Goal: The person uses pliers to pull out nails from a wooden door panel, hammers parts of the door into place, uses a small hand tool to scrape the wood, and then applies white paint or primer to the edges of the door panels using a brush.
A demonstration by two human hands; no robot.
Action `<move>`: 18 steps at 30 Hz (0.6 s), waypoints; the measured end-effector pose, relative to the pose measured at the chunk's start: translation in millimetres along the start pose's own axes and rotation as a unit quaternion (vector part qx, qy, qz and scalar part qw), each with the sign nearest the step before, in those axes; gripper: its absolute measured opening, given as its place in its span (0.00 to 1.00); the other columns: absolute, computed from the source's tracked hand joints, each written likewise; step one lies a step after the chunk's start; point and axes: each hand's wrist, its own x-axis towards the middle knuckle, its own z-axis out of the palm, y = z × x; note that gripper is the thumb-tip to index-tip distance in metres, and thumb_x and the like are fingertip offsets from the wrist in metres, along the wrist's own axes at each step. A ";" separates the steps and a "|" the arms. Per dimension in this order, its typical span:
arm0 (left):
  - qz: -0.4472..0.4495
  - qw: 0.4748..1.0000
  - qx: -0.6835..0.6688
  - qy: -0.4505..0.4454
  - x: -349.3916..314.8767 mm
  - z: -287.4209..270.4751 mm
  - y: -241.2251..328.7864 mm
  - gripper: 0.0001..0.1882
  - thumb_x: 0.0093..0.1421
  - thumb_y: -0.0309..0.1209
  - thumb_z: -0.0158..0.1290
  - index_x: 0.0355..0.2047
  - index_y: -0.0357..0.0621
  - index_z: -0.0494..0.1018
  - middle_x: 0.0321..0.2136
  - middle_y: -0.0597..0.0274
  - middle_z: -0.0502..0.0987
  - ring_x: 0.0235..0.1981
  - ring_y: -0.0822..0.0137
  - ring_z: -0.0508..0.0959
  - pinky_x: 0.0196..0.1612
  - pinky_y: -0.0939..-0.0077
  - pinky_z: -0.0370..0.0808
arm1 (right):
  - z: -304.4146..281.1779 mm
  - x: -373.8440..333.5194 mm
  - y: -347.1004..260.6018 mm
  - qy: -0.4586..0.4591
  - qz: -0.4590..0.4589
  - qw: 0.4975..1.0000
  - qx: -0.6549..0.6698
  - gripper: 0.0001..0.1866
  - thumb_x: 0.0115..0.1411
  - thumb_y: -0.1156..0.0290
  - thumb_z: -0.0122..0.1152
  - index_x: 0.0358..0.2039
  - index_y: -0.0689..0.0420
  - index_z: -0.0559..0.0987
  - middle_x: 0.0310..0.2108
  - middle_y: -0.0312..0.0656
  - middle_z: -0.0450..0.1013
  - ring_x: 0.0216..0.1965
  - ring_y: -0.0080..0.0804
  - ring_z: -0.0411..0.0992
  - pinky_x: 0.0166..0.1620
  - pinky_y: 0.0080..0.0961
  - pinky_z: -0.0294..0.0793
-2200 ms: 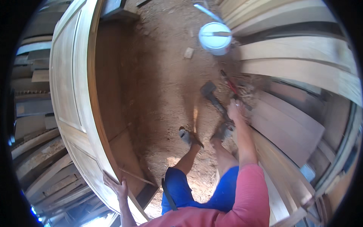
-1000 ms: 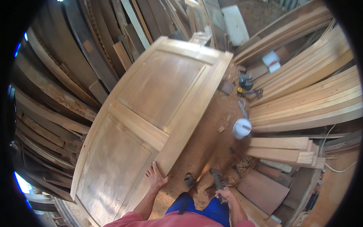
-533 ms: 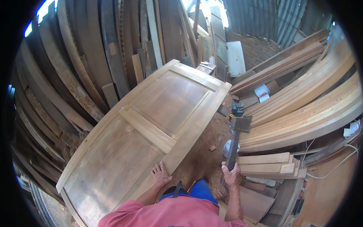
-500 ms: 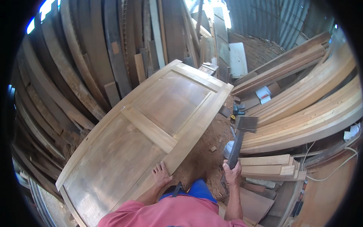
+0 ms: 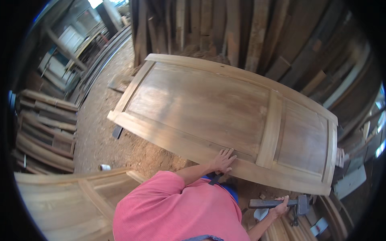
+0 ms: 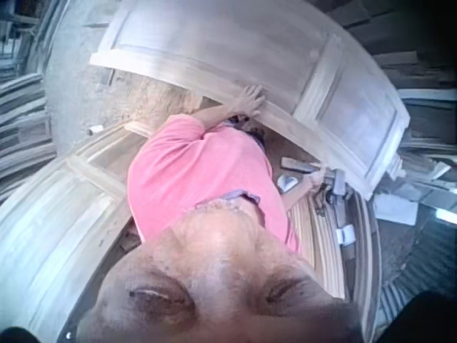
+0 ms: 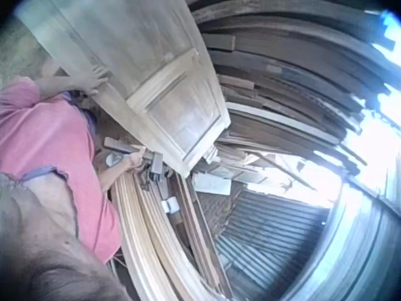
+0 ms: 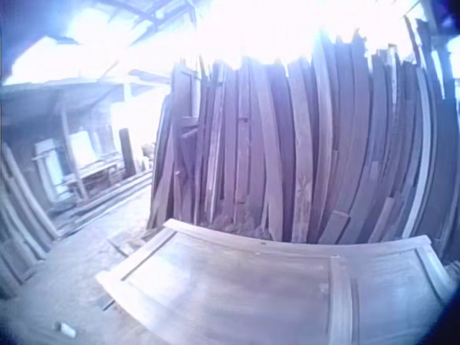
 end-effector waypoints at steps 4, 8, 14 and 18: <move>-0.150 0.980 0.008 0.131 -57.8 8.2 -3.1 0.44 0.54 0.50 0.58 0.68 0.48 0.57 0.69 0.35 0.49 0.70 0.38 0.51 0.70 0.44 0.49 | 47.3 39.4 14.0 -0.082 0.110 0.988 -0.069 0.10 0.64 0.64 0.60 0.28 0.51 0.72 0.20 0.31 0.67 0.19 0.23 0.66 0.24 0.22 0.69; -0.201 0.965 0.006 0.166 -117.8 19.0 -12.7 0.43 0.53 0.46 0.59 0.68 0.52 0.60 0.70 0.38 0.49 0.71 0.40 0.49 0.70 0.44 0.47 | 137.2 26.4 46.5 -0.205 0.146 0.957 -0.145 0.10 0.61 0.64 0.62 0.29 0.53 0.72 0.20 0.33 0.67 0.18 0.25 0.67 0.21 0.25 0.70; -0.173 0.968 -0.086 0.157 -149.8 22.4 -37.0 0.37 0.53 0.44 0.58 0.64 0.50 0.66 0.69 0.44 0.54 0.72 0.46 0.50 0.71 0.45 0.46 | 267.0 -67.8 74.1 -0.390 0.092 0.878 -0.263 0.11 0.58 0.67 0.65 0.36 0.58 0.74 0.21 0.36 0.69 0.18 0.26 0.70 0.21 0.24 0.72; -0.146 0.972 -0.133 0.128 -186.3 19.3 -81.2 0.33 0.52 0.44 0.59 0.58 0.45 0.70 0.66 0.42 0.58 0.70 0.45 0.53 0.70 0.45 0.51 | 325.0 -149.1 103.4 -0.478 0.077 0.825 -0.292 0.12 0.58 0.67 0.65 0.37 0.59 0.74 0.22 0.38 0.71 0.18 0.26 0.71 0.21 0.22 0.72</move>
